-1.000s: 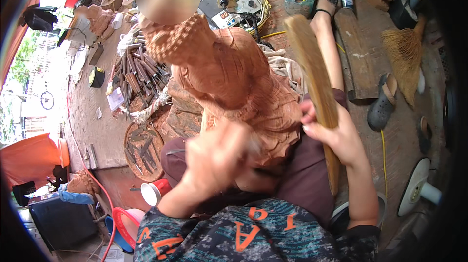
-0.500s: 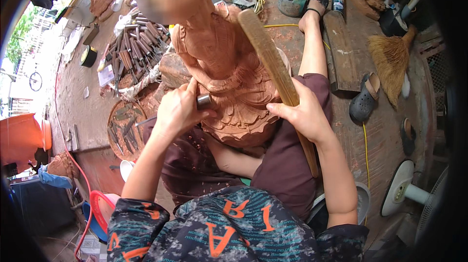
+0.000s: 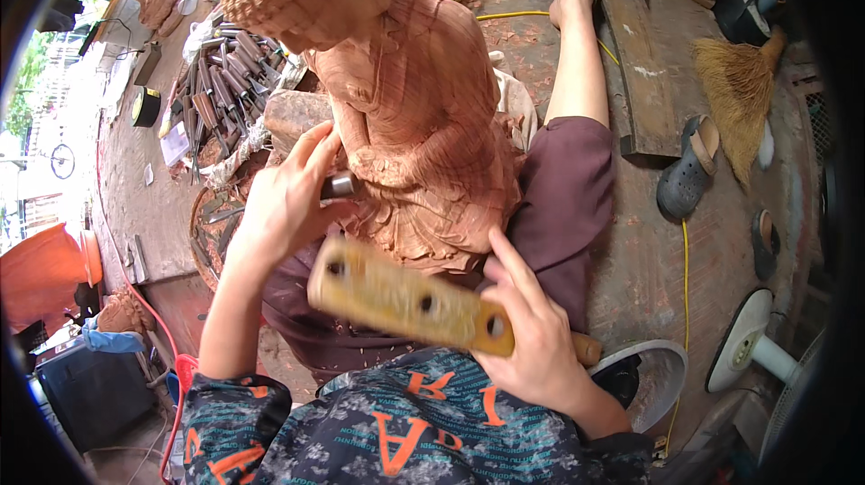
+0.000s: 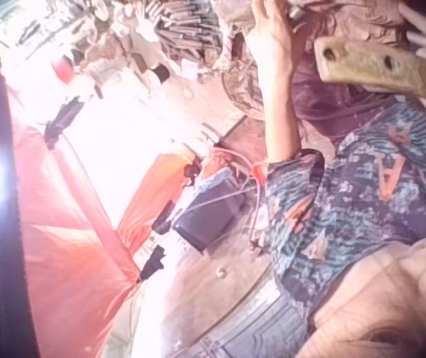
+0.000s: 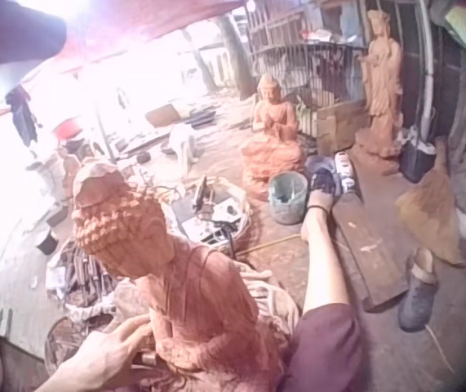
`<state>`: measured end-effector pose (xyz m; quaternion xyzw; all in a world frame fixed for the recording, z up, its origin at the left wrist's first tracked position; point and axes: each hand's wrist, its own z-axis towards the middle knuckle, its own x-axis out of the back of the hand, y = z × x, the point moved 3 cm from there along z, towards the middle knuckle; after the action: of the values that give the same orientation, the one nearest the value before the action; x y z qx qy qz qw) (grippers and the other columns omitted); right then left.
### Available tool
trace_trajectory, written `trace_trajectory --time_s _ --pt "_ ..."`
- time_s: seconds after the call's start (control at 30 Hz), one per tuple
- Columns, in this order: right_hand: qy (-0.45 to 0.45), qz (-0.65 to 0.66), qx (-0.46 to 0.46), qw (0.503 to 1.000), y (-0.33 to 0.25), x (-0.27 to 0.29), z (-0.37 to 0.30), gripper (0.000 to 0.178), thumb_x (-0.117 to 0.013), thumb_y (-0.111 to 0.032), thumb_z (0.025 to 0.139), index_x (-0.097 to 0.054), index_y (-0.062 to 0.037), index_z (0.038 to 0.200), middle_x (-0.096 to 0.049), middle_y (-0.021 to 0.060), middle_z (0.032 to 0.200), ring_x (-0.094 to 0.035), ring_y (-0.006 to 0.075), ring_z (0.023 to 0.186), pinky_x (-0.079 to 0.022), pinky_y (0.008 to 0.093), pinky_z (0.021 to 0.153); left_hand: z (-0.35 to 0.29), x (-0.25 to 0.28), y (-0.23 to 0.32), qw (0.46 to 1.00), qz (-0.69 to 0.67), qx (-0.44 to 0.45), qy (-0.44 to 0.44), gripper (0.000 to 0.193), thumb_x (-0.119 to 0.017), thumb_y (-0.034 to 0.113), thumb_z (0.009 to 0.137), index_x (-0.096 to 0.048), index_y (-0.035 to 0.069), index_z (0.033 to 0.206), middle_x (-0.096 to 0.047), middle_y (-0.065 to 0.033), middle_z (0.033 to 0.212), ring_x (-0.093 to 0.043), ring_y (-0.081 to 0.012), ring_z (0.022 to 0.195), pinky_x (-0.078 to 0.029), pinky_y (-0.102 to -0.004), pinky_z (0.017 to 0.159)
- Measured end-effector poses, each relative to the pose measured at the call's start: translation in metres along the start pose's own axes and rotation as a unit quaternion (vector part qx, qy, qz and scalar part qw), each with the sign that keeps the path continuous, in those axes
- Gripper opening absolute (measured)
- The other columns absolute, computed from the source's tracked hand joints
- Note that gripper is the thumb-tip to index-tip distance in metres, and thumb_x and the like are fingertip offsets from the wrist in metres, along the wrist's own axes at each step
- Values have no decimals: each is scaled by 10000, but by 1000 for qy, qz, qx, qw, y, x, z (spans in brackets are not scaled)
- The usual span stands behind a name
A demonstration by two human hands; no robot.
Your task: The person carves a wooden statue of a seated figure using a chisel and mallet. They refine the details of the figure's torso and clothing folds while sitting on the floor. A white dog approaches and is briefly petted before the carving continues.
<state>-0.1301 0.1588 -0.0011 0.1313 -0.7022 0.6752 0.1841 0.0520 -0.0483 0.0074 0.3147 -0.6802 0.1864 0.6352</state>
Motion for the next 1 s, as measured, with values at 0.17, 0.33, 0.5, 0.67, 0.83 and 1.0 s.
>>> trace_trajectory --time_s 0.17,0.33,0.5,0.67,0.83,1.0 --pt "-27 -81 113 990 11 10 -33 367 -726 -89 581 -595 -45 922 -617 79 985 -637 245 799 -521 346 694 -26 20 59 982 7 -135 133 286 -703 208 704 -626 99 957 -626 -73 987 -594 -199 637 -485 -315 591" --pt "33 -162 244 956 9 17 -30 208 -726 -228 773 -596 -82 844 -524 18 685 -563 145 613 -529 321 644 -33 14 105 896 -175 -362 188 208 -670 189 624 -604 105 803 -508 23 727 -487 -128 641 -433 -314 719" --pt "69 -192 257 945 3 23 -18 287 -740 -294 796 -543 -86 809 -428 -4 618 -461 151 529 -519 306 602 -20 -2 102 853 -266 -327 308 199 -742 179 751 -585 58 733 -468 10 638 -416 -135 524 -376 -295 580" --pt "73 -189 269 942 3 20 -13 384 -792 -285 734 -529 -65 908 -428 20 618 -478 206 514 -516 347 549 -12 -9 90 841 -284 -306 344 231 -761 200 720 -584 52 716 -423 1 604 -417 -167 522 -376 -315 577" --pt "74 -192 274 939 -8 15 -7 360 -781 -221 729 -522 -72 929 -439 20 632 -476 192 514 -521 349 550 -11 -13 79 816 -326 -296 375 244 -771 191 711 -582 37 706 -441 -11 602 -428 -178 521 -380 -318 571" --pt "108 -217 274 930 -17 8 1 305 -760 -133 740 -538 -101 947 -460 -7 668 -486 147 552 -546 333 618 -10 -18 77 789 -335 -306 415 227 -763 166 723 -584 27 708 -443 -16 599 -427 -175 516 -382 -319 561"
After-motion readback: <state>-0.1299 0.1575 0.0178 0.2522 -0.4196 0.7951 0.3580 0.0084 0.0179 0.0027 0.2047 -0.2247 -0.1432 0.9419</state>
